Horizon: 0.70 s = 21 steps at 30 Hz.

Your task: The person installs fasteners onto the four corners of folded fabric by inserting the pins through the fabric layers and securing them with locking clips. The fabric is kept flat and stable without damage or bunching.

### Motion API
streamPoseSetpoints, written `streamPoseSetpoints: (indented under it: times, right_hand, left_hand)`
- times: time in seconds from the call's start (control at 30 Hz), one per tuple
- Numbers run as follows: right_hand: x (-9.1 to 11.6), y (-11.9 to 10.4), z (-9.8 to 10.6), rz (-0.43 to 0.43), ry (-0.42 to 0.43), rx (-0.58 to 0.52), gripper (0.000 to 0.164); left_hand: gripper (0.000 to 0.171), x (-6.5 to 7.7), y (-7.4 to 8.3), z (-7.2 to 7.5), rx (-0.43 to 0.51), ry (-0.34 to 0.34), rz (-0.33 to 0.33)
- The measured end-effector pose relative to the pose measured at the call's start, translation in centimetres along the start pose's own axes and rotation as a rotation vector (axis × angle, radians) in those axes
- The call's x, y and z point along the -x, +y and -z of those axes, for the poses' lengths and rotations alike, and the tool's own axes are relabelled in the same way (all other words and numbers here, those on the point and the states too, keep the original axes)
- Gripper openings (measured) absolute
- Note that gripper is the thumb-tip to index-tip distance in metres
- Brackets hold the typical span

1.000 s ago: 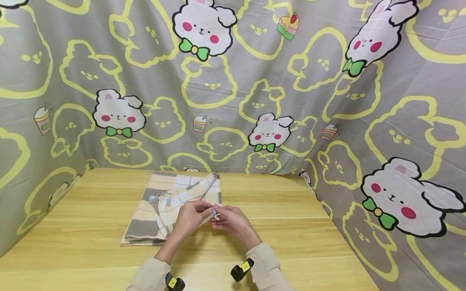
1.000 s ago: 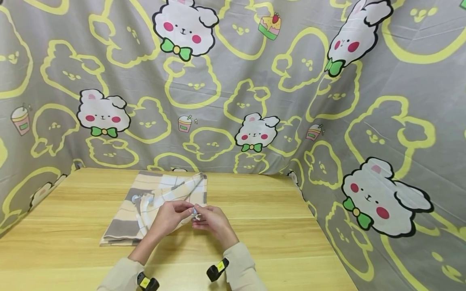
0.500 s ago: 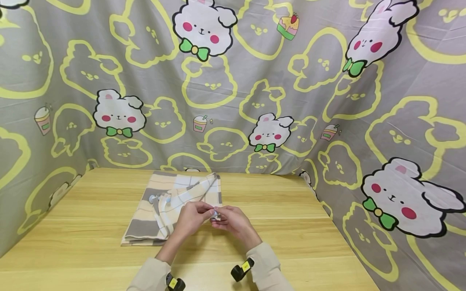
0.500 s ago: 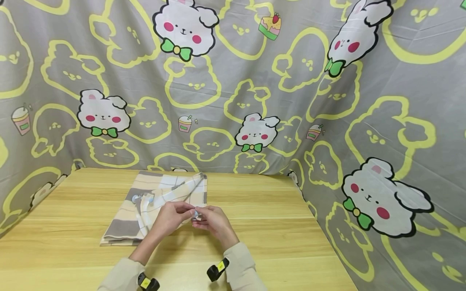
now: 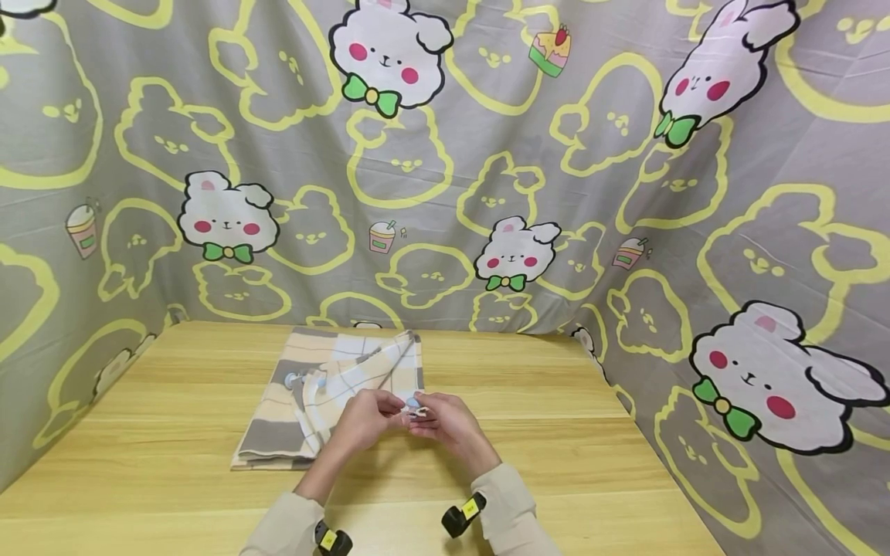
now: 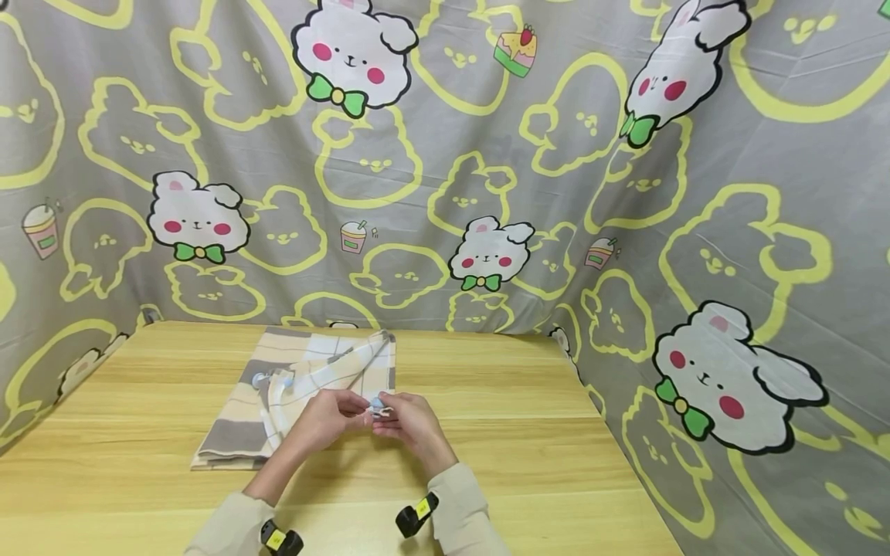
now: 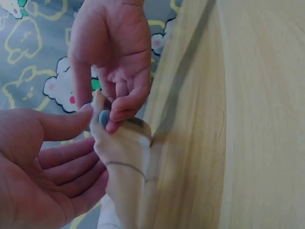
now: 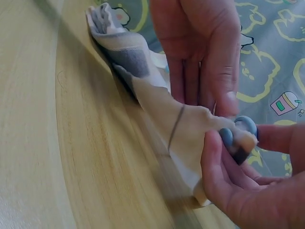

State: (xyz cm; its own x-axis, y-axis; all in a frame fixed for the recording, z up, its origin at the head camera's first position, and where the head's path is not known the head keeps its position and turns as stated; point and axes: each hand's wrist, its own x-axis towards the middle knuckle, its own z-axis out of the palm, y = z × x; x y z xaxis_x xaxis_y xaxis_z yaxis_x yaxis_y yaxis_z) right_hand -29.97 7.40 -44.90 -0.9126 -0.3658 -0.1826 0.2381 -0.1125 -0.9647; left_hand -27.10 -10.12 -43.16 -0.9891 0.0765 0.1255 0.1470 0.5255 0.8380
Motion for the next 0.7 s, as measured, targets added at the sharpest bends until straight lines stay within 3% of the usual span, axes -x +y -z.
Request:
streamPoseSetpoints:
  times: [0.33, 0.7]
  right_hand:
    - [-0.19, 0.15, 0.07, -0.039, -0.012, 0.063, 0.036]
    - [-0.04, -0.05, 0.20, -0.045, -0.029, 0.143, 0.036]
  left_hand:
    - [0.012, 0.43, -0.15, -0.53, -0.194, 0.014, -0.130]
    - [0.012, 0.33, -0.15, -0.65, -0.191, 0.049, -0.143]
